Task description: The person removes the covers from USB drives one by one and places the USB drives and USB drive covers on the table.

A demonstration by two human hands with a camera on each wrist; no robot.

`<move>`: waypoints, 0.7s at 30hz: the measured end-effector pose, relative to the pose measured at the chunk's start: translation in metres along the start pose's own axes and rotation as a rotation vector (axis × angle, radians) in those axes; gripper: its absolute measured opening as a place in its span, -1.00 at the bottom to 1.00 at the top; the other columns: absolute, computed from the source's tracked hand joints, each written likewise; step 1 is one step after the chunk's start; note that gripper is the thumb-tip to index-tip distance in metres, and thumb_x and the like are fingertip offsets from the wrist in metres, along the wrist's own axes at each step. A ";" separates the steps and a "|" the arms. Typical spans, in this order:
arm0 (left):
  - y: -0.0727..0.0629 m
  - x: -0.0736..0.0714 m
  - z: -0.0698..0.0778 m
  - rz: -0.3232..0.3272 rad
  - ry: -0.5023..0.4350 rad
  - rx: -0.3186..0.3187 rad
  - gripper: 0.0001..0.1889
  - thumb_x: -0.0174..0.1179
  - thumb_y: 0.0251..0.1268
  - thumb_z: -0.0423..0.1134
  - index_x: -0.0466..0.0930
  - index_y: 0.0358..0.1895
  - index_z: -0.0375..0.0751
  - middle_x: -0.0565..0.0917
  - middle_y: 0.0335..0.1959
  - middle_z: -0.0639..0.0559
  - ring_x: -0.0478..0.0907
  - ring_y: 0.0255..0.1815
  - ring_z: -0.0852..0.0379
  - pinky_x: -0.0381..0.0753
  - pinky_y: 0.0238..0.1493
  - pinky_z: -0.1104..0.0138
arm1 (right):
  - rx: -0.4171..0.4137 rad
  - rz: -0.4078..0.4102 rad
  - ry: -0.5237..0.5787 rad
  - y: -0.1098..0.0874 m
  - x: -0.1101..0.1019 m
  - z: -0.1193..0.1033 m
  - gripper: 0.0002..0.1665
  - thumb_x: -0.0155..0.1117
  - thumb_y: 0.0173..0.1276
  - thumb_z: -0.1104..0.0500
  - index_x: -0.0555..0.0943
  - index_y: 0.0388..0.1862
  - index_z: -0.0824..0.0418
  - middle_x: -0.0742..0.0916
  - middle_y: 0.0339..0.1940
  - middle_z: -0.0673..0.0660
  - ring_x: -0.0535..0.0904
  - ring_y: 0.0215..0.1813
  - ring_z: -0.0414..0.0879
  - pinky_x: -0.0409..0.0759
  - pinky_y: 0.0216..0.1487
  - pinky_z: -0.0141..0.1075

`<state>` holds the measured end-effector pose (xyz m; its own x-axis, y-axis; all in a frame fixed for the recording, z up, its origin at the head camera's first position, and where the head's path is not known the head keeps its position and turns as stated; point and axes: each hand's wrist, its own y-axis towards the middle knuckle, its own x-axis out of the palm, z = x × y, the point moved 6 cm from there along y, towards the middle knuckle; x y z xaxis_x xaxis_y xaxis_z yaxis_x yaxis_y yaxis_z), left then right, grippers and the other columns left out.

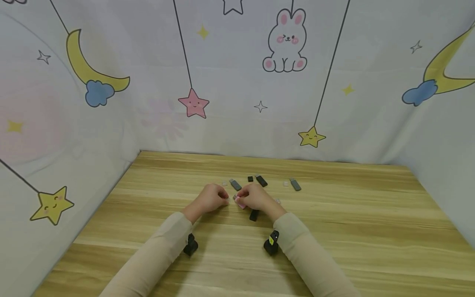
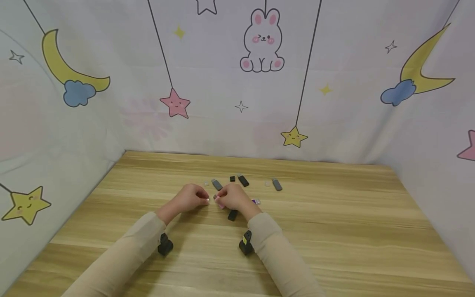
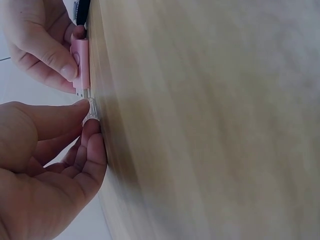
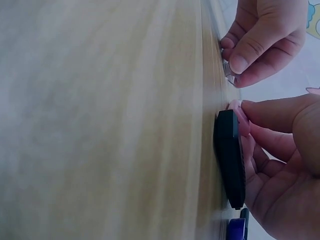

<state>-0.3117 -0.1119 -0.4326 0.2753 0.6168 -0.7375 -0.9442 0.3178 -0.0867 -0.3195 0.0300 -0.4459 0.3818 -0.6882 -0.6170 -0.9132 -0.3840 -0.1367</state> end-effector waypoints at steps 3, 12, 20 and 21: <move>0.001 0.001 -0.001 -0.009 0.002 -0.001 -0.89 0.28 0.16 -0.42 0.70 -0.26 -0.39 0.72 -0.27 -0.11 0.60 -0.19 0.05 0.59 -0.06 0.20 | 0.005 0.005 -0.005 0.000 0.000 0.000 -0.85 0.31 0.32 0.21 0.70 -0.27 0.30 0.70 -0.47 0.04 0.55 -0.44 -0.21 0.52 -0.41 -0.39; 0.000 0.001 -0.001 -0.014 0.003 0.000 -0.87 0.28 0.18 -0.42 0.70 -0.24 -0.41 0.72 -0.23 -0.13 0.60 -0.16 0.03 0.59 -0.05 0.19 | -0.012 0.009 -0.040 0.001 -0.001 0.000 -0.84 0.31 0.31 0.22 0.70 -0.25 0.31 0.71 -0.41 0.06 0.54 -0.42 -0.20 0.52 -0.41 -0.40; -0.001 0.001 0.001 -0.021 0.008 0.000 -0.85 0.26 0.19 -0.42 0.70 -0.21 -0.42 0.72 -0.19 -0.17 0.62 -0.11 -0.01 0.59 -0.01 0.17 | 0.004 0.016 -0.060 0.000 -0.001 -0.001 -0.84 0.29 0.31 0.24 0.69 -0.20 0.32 0.71 -0.35 0.09 0.55 -0.40 -0.20 0.54 -0.39 -0.39; 0.000 0.001 0.001 -0.021 0.008 0.001 -0.85 0.26 0.19 -0.41 0.70 -0.21 -0.42 0.72 -0.19 -0.17 0.62 -0.11 -0.01 0.59 -0.01 0.17 | 0.006 0.016 -0.061 0.000 -0.001 -0.001 -0.83 0.29 0.31 0.24 0.69 -0.19 0.32 0.71 -0.34 0.09 0.55 -0.39 -0.19 0.54 -0.39 -0.38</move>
<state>-0.3109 -0.1110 -0.4325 0.2938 0.6039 -0.7409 -0.9380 0.3315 -0.1018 -0.3197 0.0306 -0.4447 0.3578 -0.6552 -0.6654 -0.9200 -0.3694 -0.1309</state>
